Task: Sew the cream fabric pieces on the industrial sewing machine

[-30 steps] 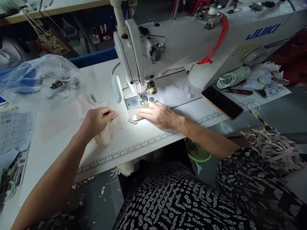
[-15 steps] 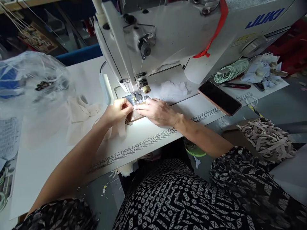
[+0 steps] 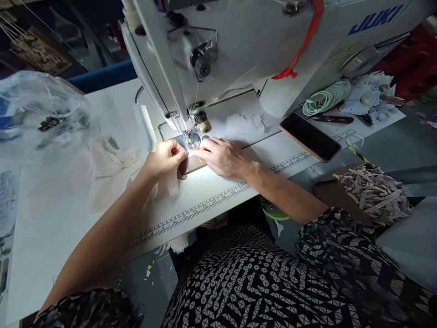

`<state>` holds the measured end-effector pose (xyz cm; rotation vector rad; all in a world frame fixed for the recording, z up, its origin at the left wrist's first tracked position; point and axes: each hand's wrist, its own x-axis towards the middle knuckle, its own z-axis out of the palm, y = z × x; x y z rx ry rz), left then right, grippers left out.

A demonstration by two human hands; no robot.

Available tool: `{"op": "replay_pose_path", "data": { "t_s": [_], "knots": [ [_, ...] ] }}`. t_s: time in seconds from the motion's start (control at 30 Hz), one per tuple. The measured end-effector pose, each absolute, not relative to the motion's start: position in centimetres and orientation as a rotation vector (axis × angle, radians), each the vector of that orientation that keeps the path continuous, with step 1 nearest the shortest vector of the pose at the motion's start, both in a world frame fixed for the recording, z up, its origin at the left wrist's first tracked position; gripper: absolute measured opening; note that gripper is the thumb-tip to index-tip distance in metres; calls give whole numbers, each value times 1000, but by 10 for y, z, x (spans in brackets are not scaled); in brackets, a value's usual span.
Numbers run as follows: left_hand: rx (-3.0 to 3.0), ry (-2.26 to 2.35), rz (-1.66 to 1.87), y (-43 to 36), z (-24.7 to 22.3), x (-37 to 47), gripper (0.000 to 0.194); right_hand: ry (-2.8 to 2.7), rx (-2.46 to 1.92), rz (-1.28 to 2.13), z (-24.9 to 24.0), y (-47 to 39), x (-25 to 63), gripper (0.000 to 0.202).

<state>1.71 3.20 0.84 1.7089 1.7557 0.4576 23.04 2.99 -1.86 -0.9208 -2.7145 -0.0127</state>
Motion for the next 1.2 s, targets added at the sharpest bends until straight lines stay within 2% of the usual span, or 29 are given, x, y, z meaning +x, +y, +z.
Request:
{"op": "replay_pose_path", "data": {
  "t_s": [0.2,0.33,0.5,0.7,0.97,1.2],
  "knots": [
    [1799,1769,377,34,1,13,14,-2784,-912,-221,-18,29,225,37],
    [2242,1760,543,19,-5,11,13,-2827,-908,-207,-16,29,221,33],
    [2740,1409,675,-9,-22,13,34,-2841,-893,-172,-16,30,219,32],
    [2754,1398,680,-18,-41,14,39,-2745,-861,-174,-22,30,223,36],
    [2849,1524,583,0,-43,21,39,-2573,-1084,-66,-21,46,234,40],
    [2703,1548,613,9,-40,22,29,-2574,-1073,-20,-23,47,239,42]
  ]
}}
